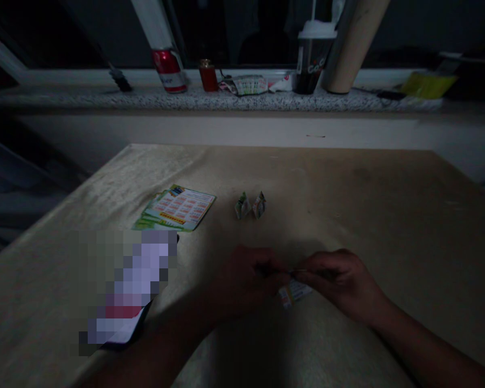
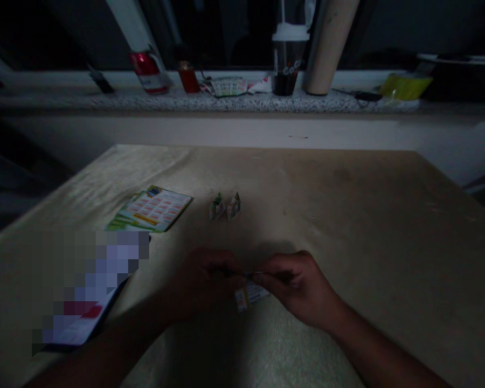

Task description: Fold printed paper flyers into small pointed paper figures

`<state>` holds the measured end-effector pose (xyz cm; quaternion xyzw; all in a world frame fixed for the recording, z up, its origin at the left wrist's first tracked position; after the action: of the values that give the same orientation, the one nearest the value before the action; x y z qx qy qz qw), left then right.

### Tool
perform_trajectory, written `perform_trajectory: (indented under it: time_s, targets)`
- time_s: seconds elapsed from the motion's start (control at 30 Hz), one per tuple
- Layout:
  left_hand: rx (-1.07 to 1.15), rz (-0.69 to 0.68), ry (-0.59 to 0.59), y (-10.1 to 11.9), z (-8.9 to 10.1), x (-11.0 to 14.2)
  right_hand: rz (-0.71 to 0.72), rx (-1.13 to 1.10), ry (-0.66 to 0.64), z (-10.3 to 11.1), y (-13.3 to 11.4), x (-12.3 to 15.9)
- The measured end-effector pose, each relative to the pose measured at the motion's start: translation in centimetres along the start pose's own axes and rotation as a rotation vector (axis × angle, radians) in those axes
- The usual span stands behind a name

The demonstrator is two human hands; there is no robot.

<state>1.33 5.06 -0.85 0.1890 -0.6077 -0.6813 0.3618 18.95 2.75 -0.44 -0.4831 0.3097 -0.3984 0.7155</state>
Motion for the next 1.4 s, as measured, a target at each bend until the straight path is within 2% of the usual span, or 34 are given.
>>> perform_trajectory:
  time_s: [0.13,0.23,0.53,0.6,0.67,0.77,0.9,1.0,1.17,1.4]
  targets:
    - [-0.02,-0.089,0.111,0.4,0.2,0.1,-0.107,-0.322,0.006,-0.6,0.9,-0.3]
    - [-0.036,-0.101,0.143,0.5,0.1,0.2,-0.124,-0.406,-0.02,-0.8,1.0,-0.4]
    - [0.049,0.049,-0.029,-0.8,-0.4,-0.2,-0.164,-0.347,-0.12,-0.5,0.8,-0.1]
    - [0.042,0.048,-0.049,-0.7,-0.2,-0.2,-0.175,-0.382,-0.117,-0.6,1.0,-0.1]
    - [0.018,-0.003,-0.013,-0.5,0.1,-0.2,-0.168,-0.437,-0.098,-0.7,1.1,-0.2]
    - [0.047,-0.084,0.106,-0.2,0.4,-0.2,-0.142,-0.506,-0.072,-0.9,1.1,-0.5]
    - [0.065,-0.103,0.207,-0.3,0.1,-0.1,-0.108,-0.504,0.012,-0.8,1.0,-0.7]
    - [0.039,-0.078,0.189,-0.2,-0.3,-0.1,-0.126,-0.444,0.03,-0.5,1.0,-0.6]
    - [0.173,0.023,0.075,-0.6,-0.9,-0.4,-0.158,-0.322,-0.018,-0.2,1.2,-0.3]
    - [0.378,-0.043,0.047,-1.1,-1.2,-0.4,-0.073,-0.303,0.175,0.3,0.6,-0.2]
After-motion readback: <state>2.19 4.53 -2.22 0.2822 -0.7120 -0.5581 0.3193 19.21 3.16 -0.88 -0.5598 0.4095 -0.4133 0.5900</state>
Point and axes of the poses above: each hand's wrist, its own x-axis away from the middle knuckle, its own z-axis out of the back of the hand, y = z × x, the point moved 5 cm from there along -x, towards the middle knuckle, and after that the axes turned 10 degrees about -y, right-handed, at the moved point
